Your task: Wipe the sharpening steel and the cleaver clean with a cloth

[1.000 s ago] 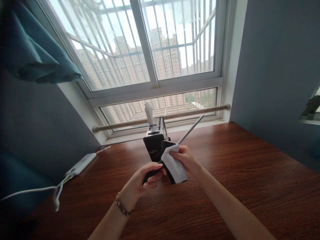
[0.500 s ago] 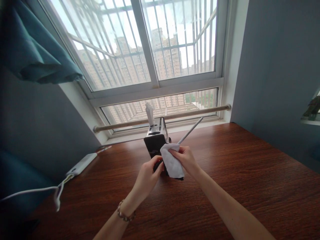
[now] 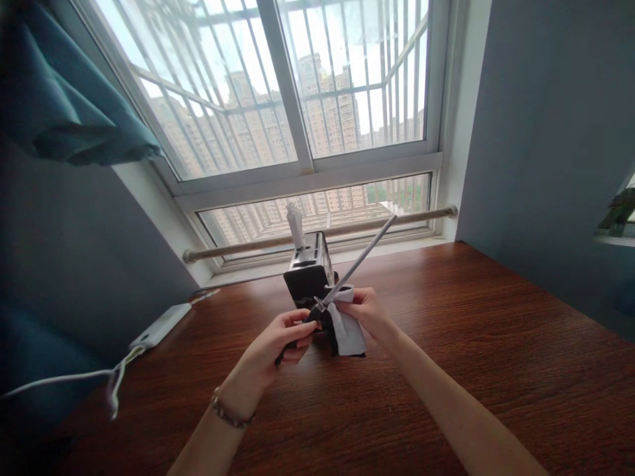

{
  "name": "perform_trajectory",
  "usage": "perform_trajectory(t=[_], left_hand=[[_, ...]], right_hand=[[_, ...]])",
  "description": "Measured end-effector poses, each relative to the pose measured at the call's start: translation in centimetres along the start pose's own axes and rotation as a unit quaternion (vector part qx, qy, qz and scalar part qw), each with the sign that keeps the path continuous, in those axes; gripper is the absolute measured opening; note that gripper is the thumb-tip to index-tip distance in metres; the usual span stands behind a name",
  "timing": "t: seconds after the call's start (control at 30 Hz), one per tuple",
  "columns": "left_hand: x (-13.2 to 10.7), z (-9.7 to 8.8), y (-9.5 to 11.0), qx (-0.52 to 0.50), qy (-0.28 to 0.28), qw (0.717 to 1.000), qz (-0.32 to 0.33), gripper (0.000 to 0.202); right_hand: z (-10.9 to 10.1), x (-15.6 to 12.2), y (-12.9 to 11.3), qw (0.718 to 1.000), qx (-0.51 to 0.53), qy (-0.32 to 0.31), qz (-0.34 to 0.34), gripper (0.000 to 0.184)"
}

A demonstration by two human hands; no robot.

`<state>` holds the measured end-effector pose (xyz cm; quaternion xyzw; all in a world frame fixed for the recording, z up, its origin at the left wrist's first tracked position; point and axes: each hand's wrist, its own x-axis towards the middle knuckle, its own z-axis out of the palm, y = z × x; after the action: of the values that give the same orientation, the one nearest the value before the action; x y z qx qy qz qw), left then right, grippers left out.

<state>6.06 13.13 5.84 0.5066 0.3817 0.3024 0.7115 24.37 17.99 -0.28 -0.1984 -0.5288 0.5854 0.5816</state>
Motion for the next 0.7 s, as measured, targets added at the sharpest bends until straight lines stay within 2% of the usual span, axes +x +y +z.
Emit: perform_trajectory(t=[0.07, 0.23, 0.33, 0.43, 0.57, 0.7], left_hand=[[-0.2, -0.1, 0.3, -0.017, -0.006, 1.0, -0.003, 0.024], [-0.5, 0.0, 0.6, -0.034, -0.017, 0.999, -0.009, 0.024], [-0.3, 0.3, 0.3, -0.047, -0.038, 0.998, -0.026, 0.024], [0.0, 0.6, -0.2, -0.046, -0.039, 0.997, -0.039, 0.026], [0.5, 0.6, -0.8, 0.013, -0.009, 1.0, -0.017, 0.032], [1.1, 0.5, -1.5, 0.122, 0.014, 0.992, 0.029, 0.038]], right_hand=[[-0.6, 0.3, -0.4, 1.0, -0.002, 0.024, -0.002, 0.025], [-2.0, 0.4, -2.0, 0.993, 0.099, 0.039, 0.042, 0.028], [-1.5, -0.1, -2.3, 0.992, 0.117, -0.007, 0.052, 0.025], [-0.4, -0.6, -1.9, 0.987, 0.103, -0.068, 0.101, 0.025], [0.3, -0.8, -1.5, 0.988, 0.085, -0.047, 0.124, 0.027], [0.2, -0.4, -1.4, 0.989, 0.062, -0.016, 0.13, 0.029]])
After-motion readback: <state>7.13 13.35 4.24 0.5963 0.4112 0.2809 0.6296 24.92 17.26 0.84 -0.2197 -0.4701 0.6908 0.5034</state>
